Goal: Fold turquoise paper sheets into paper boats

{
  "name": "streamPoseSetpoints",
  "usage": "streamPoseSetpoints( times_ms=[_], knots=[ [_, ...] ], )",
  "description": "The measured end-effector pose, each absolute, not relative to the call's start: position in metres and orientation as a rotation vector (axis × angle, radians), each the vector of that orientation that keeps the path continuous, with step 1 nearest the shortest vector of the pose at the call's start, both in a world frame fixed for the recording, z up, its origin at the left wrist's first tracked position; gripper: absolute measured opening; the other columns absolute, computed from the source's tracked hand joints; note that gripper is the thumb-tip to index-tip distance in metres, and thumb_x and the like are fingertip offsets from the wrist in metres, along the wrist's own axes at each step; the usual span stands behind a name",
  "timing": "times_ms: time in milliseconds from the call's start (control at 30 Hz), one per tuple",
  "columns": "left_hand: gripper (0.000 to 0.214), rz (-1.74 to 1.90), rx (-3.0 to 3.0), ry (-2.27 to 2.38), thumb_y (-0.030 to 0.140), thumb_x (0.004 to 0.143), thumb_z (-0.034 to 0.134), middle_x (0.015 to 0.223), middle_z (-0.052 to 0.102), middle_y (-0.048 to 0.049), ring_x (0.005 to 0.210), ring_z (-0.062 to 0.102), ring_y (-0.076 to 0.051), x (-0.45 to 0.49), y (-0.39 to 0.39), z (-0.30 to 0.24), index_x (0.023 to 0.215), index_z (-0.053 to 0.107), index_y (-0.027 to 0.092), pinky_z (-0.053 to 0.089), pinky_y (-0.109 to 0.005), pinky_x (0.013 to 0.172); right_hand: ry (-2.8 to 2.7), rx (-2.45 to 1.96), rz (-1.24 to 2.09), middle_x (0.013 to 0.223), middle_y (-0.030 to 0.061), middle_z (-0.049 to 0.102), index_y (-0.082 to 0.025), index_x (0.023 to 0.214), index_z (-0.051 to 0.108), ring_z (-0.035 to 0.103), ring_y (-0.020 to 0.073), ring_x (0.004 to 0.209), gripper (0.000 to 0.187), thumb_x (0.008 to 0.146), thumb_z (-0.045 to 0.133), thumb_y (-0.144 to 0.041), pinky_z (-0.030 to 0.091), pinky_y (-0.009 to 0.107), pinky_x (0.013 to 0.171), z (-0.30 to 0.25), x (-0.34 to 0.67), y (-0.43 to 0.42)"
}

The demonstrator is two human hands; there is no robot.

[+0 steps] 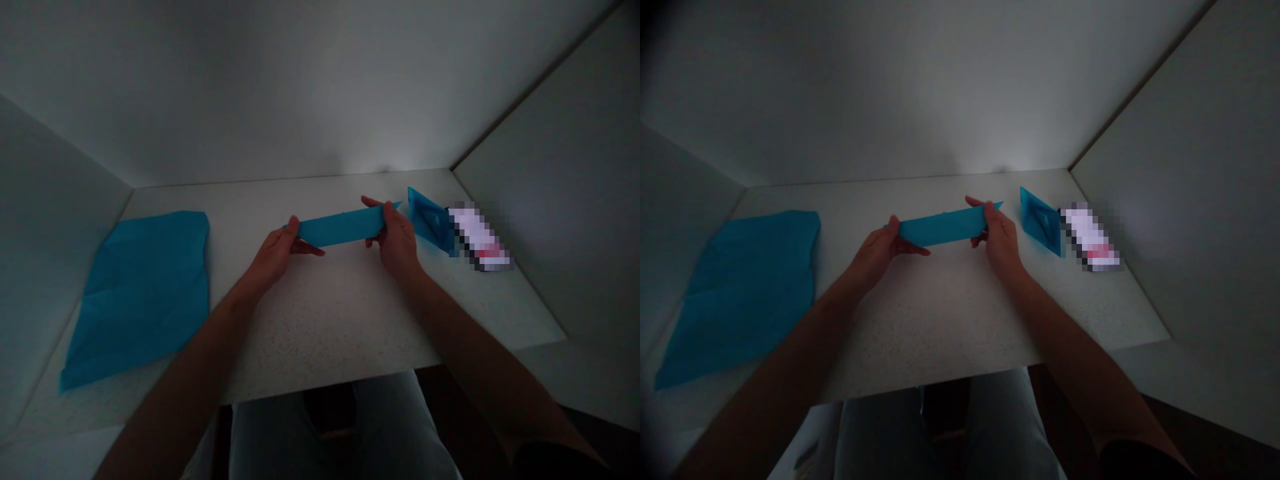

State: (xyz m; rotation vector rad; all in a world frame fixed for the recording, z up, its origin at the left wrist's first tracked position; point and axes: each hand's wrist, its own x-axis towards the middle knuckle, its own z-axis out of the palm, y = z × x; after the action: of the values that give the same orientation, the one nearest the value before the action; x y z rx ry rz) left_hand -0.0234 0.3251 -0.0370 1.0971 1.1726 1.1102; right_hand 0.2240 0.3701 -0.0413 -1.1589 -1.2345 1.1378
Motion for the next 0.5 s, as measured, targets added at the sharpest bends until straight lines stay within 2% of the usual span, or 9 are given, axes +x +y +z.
streamPoseSetpoints(
  times_ms=[100, 167, 367, 500],
  knots=[
    [0.083, 1.133, 1.149, 1.120, 0.090, 0.093, 0.062, 0.110, 0.087, -0.0162, 0.083, 0.085, -0.027, -0.0239, 0.3248, -0.0353, 0.124, 0.083, 0.016, 0.069, -0.040, 0.090, -1.184, -1.150, 1.148, 0.080, 0.0030, 0.068, -0.023, 0.140, 0.081, 0.060, 0.0160, 0.059, 0.082, 0.099, 0.053, -0.087, 0.052, 0.029, 0.049, -0.0405, 0.2239, 0.3703],
    [0.081, 1.144, 1.181, 1.101, 0.087, 0.095, 0.063, 0.116, 0.086, -0.0149, 0.084, 0.085, -0.025, -0.0251, 0.3246, -0.0336, 0.133, 0.082, 0.018, 0.069, -0.039, 0.090, -1.169, -1.129, 1.167, 0.076, 0.0014, 0.062, -0.022, 0.143, 0.080, 0.059, 0.0161, 0.060, 0.082, 0.099, 0.052, -0.086, 0.051, 0.029, 0.048, -0.0409, 0.2240, 0.3707],
    [0.078, 1.215, 1.197, 1.177, 0.086, 0.094, 0.067, 0.104, 0.086, -0.0141, 0.078, 0.082, -0.024, -0.0277, 0.3257, -0.0310, 0.120, 0.085, 0.015, 0.069, -0.037, 0.085, -1.189, -1.164, 1.138, 0.072, -0.0031, 0.048, -0.025, 0.162, 0.066, 0.056, 0.0157, 0.060, 0.088, 0.098, 0.054, -0.084, 0.049, 0.027, 0.049, -0.0367, 0.2256, 0.3717],
    [0.074, 1.282, 1.183, 1.205, 0.087, 0.088, 0.074, 0.092, 0.083, -0.0113, 0.072, 0.079, -0.022, -0.0272, 0.3271, -0.0294, 0.107, 0.087, 0.016, 0.069, -0.035, 0.077, -1.156, -1.137, 1.165, 0.076, -0.0013, 0.051, -0.025, 0.156, 0.071, 0.054, 0.0158, 0.061, 0.084, 0.097, 0.055, -0.083, 0.048, 0.027, 0.047, -0.0337, 0.2261, 0.3722]
  ],
)
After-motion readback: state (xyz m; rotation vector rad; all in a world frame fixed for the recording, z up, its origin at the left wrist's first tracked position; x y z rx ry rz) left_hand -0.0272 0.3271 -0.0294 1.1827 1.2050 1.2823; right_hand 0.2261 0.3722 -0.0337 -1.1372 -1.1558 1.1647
